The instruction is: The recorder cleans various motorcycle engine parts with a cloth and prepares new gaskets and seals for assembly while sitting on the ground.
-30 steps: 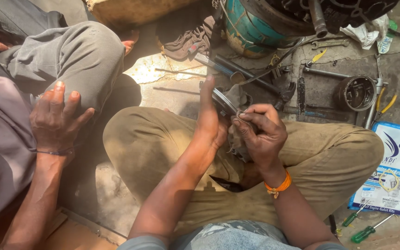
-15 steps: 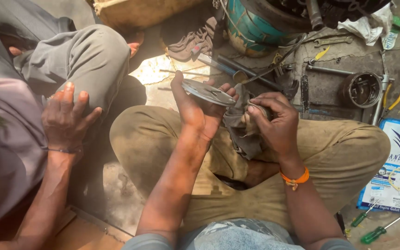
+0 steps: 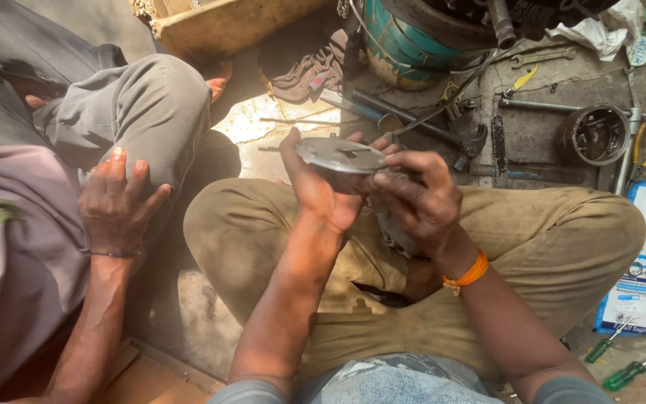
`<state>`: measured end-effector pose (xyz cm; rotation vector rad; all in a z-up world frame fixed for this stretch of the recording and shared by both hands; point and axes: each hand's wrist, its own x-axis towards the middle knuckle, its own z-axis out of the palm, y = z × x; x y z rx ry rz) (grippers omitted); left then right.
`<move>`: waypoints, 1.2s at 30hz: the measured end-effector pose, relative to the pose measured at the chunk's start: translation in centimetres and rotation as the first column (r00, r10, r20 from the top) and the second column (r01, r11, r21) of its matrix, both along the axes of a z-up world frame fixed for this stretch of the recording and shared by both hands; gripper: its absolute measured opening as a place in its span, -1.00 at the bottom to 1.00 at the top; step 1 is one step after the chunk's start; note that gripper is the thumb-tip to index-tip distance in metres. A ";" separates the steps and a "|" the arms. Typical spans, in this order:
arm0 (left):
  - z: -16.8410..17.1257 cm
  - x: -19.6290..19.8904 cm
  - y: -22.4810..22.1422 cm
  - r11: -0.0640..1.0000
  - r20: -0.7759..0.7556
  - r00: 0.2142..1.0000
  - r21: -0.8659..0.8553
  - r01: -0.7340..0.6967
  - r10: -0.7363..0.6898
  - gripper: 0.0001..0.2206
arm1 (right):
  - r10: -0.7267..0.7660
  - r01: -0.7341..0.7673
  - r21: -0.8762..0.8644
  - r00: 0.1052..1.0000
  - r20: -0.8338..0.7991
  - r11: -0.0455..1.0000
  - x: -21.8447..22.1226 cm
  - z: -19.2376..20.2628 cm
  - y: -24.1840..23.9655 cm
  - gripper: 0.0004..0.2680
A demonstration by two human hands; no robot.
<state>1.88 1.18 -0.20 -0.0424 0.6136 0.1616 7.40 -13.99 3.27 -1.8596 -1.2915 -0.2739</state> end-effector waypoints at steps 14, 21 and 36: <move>2.0 -0.6 0.1 0.982 0.635 0.771 -0.113 0.150 -0.045 0.00 | -0.312 0.367 -0.001 0.791 -0.527 0.930 2.9 0.3 -3.4 -0.81; 0.0 0.8 -1.3 0.972 0.724 0.687 -0.196 0.128 0.055 -0.27 | 0.062 -0.123 -0.169 0.943 -0.326 0.978 -6.1 3.9 0.2 -0.70; -0.6 0.2 -3.8 0.878 0.455 0.862 0.477 -0.023 -0.225 -0.18 | -0.055 -0.016 -0.324 0.976 -0.209 0.946 -6.3 -1.5 -1.8 -0.39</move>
